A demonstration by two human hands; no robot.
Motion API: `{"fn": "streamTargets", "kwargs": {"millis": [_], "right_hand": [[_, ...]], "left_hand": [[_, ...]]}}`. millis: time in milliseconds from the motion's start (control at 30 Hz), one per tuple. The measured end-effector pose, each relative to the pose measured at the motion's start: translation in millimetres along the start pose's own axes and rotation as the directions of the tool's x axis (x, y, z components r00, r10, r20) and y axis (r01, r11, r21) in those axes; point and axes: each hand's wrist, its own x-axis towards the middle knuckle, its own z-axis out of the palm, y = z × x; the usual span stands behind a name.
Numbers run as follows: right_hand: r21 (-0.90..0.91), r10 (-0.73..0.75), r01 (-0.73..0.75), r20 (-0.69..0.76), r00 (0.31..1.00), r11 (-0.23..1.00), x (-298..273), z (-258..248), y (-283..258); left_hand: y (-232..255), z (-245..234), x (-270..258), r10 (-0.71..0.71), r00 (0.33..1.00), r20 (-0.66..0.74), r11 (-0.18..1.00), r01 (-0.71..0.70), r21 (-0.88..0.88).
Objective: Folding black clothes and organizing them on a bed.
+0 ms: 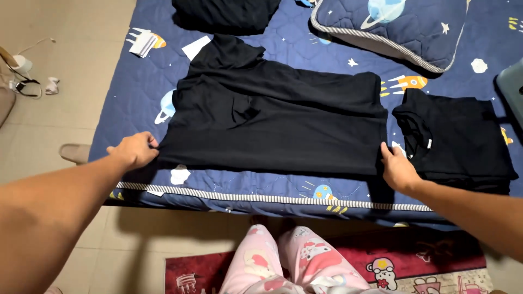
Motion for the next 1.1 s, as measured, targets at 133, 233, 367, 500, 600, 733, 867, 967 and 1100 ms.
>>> {"fn": "streamTargets", "kwargs": {"millis": [133,233,367,500,600,733,867,967,1100], "right_hand": [[-0.003,-0.058,0.058,0.008,0.998,0.998,-24.4,-16.6,-6.5],[0.019,0.114,-0.12,0.179,0.977,0.993,-42.6,-18.7,-12.8],[0.031,0.103,-0.114,0.257,0.961,0.993,-57.7,-4.2,-14.1],[-0.009,0.184,-0.19,0.297,0.937,0.982,-60.1,-7.2,-13.9],[-0.098,0.243,-0.222,0.356,0.902,0.97,-57.3,-18.8,-19.8],[-0.224,0.497,-0.444,0.406,0.766,0.867,-37.7,-81.6,-102.2],[0.256,0.156,-0.158,0.028,0.987,0.954,31.5,-72.8,-170.4],[0.528,0.021,-0.042,0.045,0.999,0.848,95.5,-65.1,-260.0],[0.66,0.093,-0.261,0.279,0.956,0.704,168.6,-51.3,-378.9]], "left_hand": [[-33.4,20.2,6.3,0.132,0.989,-0.066,0.989,-0.127,0.077],[-29.7,18.5,-19.9,0.148,0.989,-0.014,0.967,-0.141,0.214],[-31.6,33.2,-34.0,0.194,0.981,-0.021,0.936,-0.178,0.305],[-27.3,43.7,-32.0,0.155,0.987,-0.039,0.937,-0.134,0.322],[-28.4,49.1,-27.0,0.086,0.996,-0.023,0.934,-0.073,0.351],[-22.1,40.6,-38.2,0.008,1.0,0.0,0.925,-0.007,0.381],[15.5,13.3,-65.9,0.215,0.976,-0.041,0.963,-0.204,0.178],[26.0,38.3,-41.9,0.425,0.901,-0.088,0.891,-0.434,-0.134],[33.7,72.4,17.0,0.481,0.872,0.094,0.665,-0.293,-0.687]]}}
